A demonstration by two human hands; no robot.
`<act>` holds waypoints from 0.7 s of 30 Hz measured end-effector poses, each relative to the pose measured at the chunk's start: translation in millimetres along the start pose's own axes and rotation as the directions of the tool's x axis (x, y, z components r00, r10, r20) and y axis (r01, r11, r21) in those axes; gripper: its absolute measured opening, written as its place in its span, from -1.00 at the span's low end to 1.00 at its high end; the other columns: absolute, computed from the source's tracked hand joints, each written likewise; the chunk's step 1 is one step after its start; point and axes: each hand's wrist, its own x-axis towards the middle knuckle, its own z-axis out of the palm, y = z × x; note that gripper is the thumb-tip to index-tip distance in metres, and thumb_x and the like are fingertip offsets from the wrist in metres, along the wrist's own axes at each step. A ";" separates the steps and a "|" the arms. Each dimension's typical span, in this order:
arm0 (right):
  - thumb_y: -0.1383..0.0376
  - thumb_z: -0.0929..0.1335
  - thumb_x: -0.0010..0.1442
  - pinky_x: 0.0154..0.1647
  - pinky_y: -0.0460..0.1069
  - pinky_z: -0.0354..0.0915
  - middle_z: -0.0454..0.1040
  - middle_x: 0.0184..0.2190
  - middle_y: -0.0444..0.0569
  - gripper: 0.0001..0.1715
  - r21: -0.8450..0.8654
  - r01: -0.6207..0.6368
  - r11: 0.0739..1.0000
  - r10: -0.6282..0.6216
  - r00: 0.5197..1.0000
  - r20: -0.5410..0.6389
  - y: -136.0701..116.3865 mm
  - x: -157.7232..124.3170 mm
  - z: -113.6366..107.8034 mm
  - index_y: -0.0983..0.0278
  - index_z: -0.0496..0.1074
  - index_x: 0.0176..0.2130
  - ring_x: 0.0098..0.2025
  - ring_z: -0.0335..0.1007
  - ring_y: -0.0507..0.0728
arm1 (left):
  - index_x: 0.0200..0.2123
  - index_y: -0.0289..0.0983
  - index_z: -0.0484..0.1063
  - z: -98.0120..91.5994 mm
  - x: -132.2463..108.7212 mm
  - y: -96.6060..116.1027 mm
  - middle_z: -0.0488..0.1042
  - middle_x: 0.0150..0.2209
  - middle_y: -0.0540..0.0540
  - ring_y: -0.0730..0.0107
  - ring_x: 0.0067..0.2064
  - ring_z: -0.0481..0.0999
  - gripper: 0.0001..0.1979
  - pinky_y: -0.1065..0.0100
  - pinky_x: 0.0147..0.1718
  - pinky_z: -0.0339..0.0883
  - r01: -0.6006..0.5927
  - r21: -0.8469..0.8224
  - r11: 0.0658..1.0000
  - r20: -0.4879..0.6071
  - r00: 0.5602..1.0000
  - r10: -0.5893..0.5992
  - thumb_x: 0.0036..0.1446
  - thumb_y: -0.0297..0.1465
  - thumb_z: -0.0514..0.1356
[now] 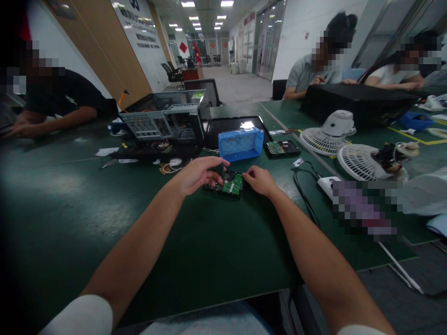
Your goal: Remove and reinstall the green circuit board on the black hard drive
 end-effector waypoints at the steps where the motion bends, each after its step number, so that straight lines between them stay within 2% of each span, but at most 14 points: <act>1: 0.07 0.34 0.30 -0.37 -0.04 0.15 0.55 -0.37 -0.04 -0.71 0.001 0.002 1.000 -0.002 1.000 -0.003 0.5 0.1 0.4 0.23 0.46 -0.29 -0.35 0.39 0.11 | -0.11 -0.30 0.54 -0.5 0.9 -0.7 0.48 -0.08 -0.23 0.39 -0.38 0.58 -0.69 0.45 -0.55 0.32 0.002 -0.004 1.000 -0.007 1.000 -0.002 0.22 -0.19 0.24; 6: 0.06 0.34 0.31 -0.37 -0.05 0.15 0.55 -0.37 -0.04 -0.70 0.009 -0.001 1.000 0.001 1.000 -0.001 1.1 0.4 1.0 0.23 0.45 -0.29 -0.35 0.39 0.10 | -0.08 -0.29 0.46 -1.6 3.3 -3.1 0.53 -0.15 -0.21 0.34 -0.41 0.59 -0.69 0.43 -0.56 0.33 0.001 -0.040 0.999 -0.043 0.999 -0.003 0.25 -0.20 0.18; 12: 0.09 0.38 0.28 -0.37 -0.06 0.18 0.55 -0.37 -0.05 -0.74 0.042 -0.020 0.999 0.021 1.000 -0.022 -0.2 -0.8 1.1 0.24 0.44 -0.23 -0.35 0.40 0.09 | -0.06 -0.27 0.34 0.7 1.0 -1.9 0.57 -0.11 -0.27 0.27 -0.39 0.62 -0.67 0.39 -0.54 0.38 0.015 -0.050 0.999 -0.039 0.999 -0.017 0.22 -0.20 0.24; 17: 0.08 0.36 0.30 -0.37 -0.06 0.18 0.55 -0.39 -0.08 -0.72 0.058 0.007 0.998 -0.006 1.000 -0.009 -0.4 -1.7 0.3 0.22 0.48 -0.13 -0.37 0.41 0.09 | -0.14 -0.28 0.40 1.4 -0.3 -0.5 0.54 -0.08 -0.24 0.31 -0.37 0.61 -0.73 0.41 -0.52 0.38 -0.006 -0.036 0.999 -0.010 1.000 0.006 0.19 -0.23 0.26; 21: 0.10 0.32 0.33 -0.34 -0.05 0.19 0.57 -0.36 -0.07 -0.70 0.030 0.057 0.998 -0.057 0.998 0.016 0.6 -1.1 -0.6 0.20 0.54 -0.10 -0.35 0.41 0.10 | -0.21 -0.31 0.50 0.5 0.2 0.4 0.51 -0.21 -0.19 0.43 -0.44 0.54 -0.75 0.46 -0.57 0.28 -0.013 0.004 1.000 -0.040 0.999 0.014 0.18 -0.24 0.25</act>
